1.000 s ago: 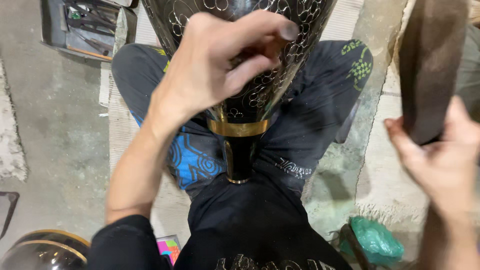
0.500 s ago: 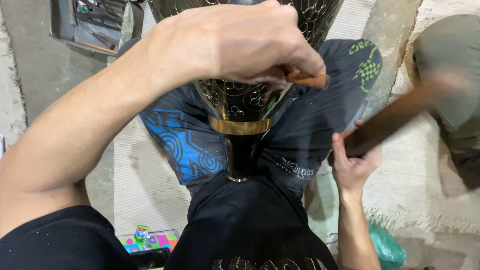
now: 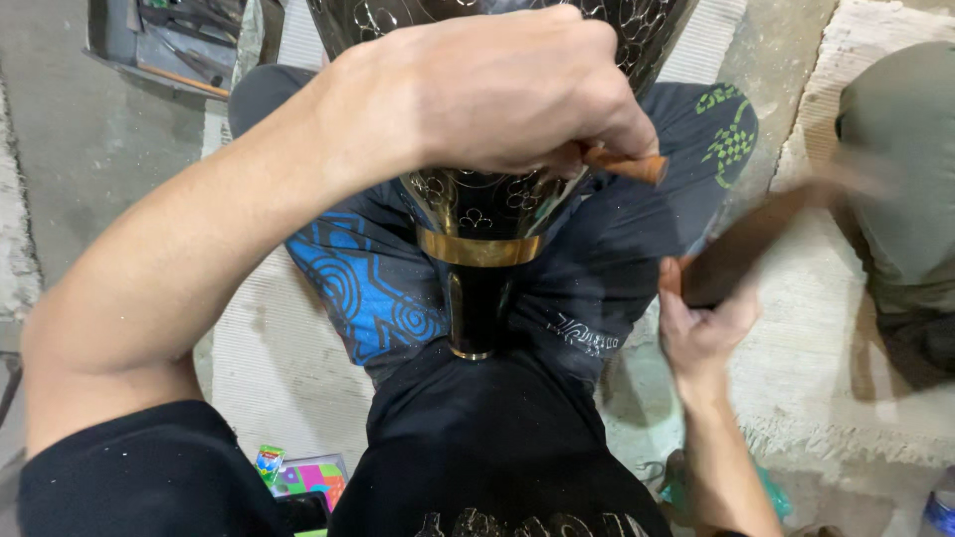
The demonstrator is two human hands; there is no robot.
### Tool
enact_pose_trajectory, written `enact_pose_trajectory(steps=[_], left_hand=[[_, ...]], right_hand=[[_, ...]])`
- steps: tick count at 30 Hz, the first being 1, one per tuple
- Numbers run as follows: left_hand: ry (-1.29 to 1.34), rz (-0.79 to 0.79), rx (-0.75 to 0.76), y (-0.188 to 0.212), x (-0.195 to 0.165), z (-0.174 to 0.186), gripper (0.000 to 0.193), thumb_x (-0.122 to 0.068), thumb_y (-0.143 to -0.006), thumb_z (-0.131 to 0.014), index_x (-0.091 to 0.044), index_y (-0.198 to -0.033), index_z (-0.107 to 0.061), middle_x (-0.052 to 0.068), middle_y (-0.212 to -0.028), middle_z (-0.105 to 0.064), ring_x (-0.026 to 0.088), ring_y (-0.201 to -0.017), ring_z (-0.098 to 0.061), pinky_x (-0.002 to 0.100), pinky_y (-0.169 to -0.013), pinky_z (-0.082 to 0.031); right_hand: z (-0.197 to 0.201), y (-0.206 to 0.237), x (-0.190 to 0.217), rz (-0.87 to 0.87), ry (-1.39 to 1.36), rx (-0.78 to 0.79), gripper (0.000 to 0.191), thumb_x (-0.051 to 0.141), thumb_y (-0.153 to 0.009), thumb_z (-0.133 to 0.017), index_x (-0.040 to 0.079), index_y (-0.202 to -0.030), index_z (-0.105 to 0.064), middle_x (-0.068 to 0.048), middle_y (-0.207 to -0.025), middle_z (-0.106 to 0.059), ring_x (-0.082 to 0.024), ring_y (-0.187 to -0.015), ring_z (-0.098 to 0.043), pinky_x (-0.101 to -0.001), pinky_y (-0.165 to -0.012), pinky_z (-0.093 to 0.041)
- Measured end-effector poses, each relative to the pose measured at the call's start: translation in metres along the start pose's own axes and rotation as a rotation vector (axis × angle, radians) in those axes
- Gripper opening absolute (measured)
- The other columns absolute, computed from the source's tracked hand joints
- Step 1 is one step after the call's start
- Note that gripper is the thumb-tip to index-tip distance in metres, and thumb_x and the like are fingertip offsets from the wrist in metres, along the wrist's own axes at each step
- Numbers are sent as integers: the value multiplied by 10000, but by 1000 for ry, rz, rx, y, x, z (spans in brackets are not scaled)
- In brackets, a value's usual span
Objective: The person sits on the floor with a large engraved brass vessel held between their legs and repeatedly strikes a small punch held against the vessel's surface using a wooden mallet, repositioning the punch to work the pattern across the metal.
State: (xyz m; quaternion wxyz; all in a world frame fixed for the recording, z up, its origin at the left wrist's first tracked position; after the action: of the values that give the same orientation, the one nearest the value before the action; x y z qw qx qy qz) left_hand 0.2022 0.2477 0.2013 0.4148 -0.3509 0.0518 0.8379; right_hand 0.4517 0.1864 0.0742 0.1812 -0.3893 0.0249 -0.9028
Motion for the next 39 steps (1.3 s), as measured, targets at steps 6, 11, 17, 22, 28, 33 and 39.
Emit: enact_pose_trajectory(steps=[6,11,17,22,28,33,39], left_hand=[[178,-124,-270,30,-14,28,293,-41,-950,-767,-59,-1208,-631,107,-1058,-742,314,-928,-731,391,-783,-579],[62,111,-302,50,2,22,331,-40,-929,-798,-68,-1234,-671,158,-813,-713,394,-719,-667,433,-611,-526],[99,-79,-428,60,-5,21,322,-15,-994,-727,-106,-1270,-590,95,-954,-715,296,-853,-718,363,-737,-564],[97,80,-509,76,-2,19,298,-31,-1017,-786,-90,-1257,-620,110,-903,-694,311,-810,-703,385,-712,-535],[78,236,-751,100,-3,10,352,-28,-1011,-805,-92,-1298,-612,95,-974,-719,232,-848,-747,305,-750,-585],[15,337,-935,121,-4,-4,340,-19,-1017,-811,-64,-1311,-649,84,-975,-732,189,-839,-780,259,-728,-596],[306,350,-1394,144,3,-24,374,86,-1041,-768,-40,-1318,-551,69,-995,-741,89,-849,-728,200,-752,-611]], right_hand=[[44,-39,11,-217,-264,-45,438,62,-931,-779,-1,-1287,-530,-2,-846,-652,-92,-707,-587,-232,-710,-475],[72,-75,62,-82,-317,-15,419,48,-1020,-783,54,-1324,-494,-35,-885,-664,-108,-751,-642,-240,-745,-520],[67,-97,117,229,362,151,277,-7,-1020,-772,-38,-1240,-606,-133,-958,-672,-199,-820,-656,-289,-753,-526],[59,-106,136,297,450,286,251,-68,-1030,-700,-57,-1263,-605,-167,-976,-649,-253,-791,-629,-338,-722,-511],[55,-126,163,337,590,469,411,-96,-947,-707,-54,-1338,-587,-195,-982,-668,-278,-785,-674,-373,-684,-550],[54,-135,188,444,581,494,502,-96,-847,-738,-90,-1316,-558,-228,-998,-659,-314,-817,-674,-386,-711,-550],[50,-145,189,454,546,458,447,-146,-935,-697,-38,-1354,-588,-213,-1024,-656,-306,-899,-670,-369,-793,-536]])
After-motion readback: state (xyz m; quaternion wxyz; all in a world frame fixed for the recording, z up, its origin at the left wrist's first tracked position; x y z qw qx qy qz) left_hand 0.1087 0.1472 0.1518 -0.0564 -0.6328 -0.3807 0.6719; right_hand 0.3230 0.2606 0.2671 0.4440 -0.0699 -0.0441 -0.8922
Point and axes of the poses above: each hand's wrist, its own y-axis away from the middle knuckle, its own z-axis out of the back of the hand, x = y × z, the point moved 10 cm from there along -y, towards the middle knuckle
